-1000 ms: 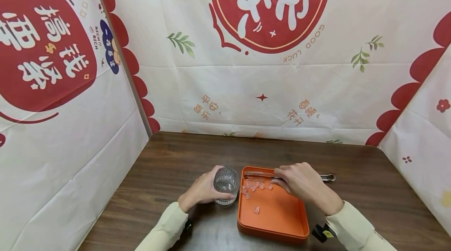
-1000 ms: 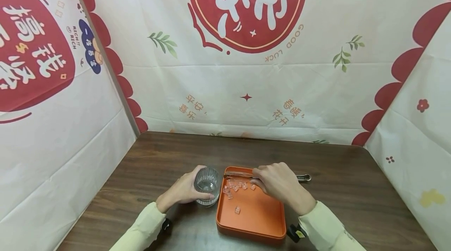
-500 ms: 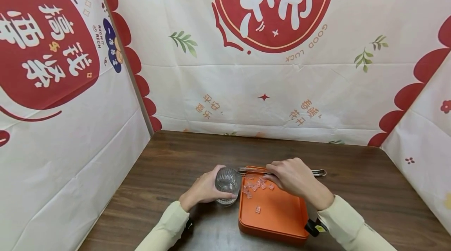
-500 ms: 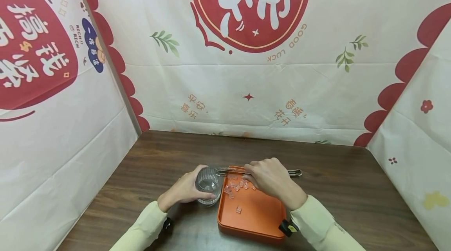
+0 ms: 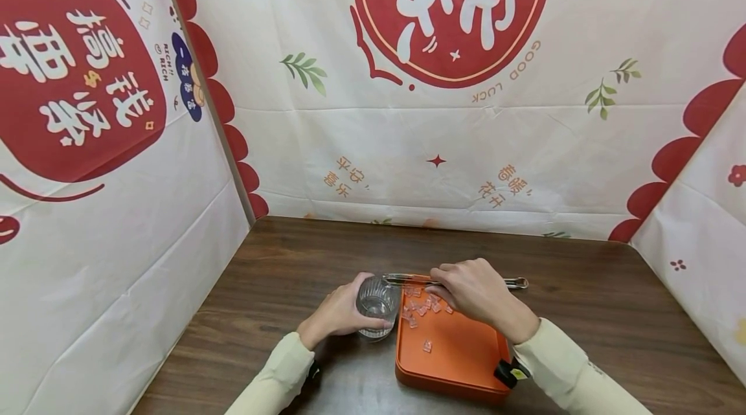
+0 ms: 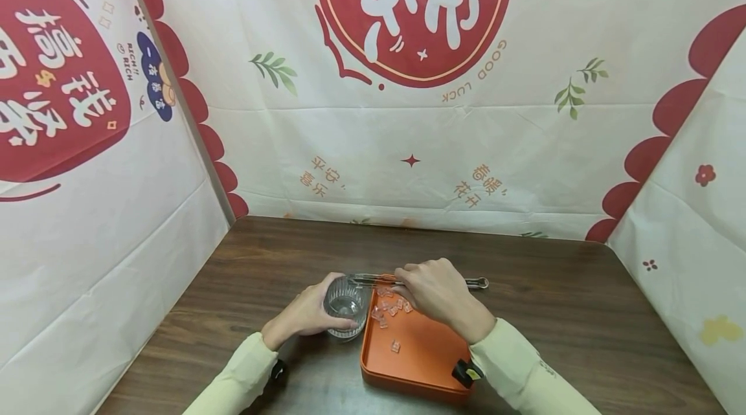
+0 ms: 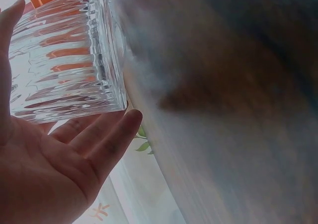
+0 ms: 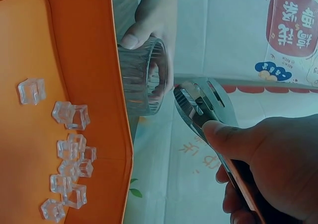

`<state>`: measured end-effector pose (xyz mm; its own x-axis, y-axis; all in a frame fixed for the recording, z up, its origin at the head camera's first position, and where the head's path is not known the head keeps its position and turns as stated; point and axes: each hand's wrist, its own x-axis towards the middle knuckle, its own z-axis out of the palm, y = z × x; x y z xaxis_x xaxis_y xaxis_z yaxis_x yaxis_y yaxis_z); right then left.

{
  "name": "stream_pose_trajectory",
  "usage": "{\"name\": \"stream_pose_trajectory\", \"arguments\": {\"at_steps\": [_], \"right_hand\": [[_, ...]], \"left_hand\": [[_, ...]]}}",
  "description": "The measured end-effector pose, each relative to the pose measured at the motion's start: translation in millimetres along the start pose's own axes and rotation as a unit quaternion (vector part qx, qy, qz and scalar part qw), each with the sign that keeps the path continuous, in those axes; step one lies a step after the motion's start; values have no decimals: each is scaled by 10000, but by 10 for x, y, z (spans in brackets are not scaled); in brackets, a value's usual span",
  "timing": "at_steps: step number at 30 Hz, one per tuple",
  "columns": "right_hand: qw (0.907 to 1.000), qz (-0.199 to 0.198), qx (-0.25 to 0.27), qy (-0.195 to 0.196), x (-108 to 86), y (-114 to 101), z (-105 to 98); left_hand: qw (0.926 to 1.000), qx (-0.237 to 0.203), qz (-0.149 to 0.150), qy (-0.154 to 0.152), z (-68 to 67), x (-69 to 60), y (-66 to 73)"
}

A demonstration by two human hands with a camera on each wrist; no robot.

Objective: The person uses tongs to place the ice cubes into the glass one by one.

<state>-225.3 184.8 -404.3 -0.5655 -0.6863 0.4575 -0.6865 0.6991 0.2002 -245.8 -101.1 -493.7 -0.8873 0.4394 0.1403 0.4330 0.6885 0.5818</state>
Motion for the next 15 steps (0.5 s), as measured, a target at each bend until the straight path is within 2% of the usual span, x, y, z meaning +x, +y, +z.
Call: {"name": "stream_pose_trajectory", "arguments": {"at_steps": [15], "right_hand": [[10000,21,-2,6,38,-52,9]], "left_hand": [[9999,69,-79,-54,-8,-1,14]]}}
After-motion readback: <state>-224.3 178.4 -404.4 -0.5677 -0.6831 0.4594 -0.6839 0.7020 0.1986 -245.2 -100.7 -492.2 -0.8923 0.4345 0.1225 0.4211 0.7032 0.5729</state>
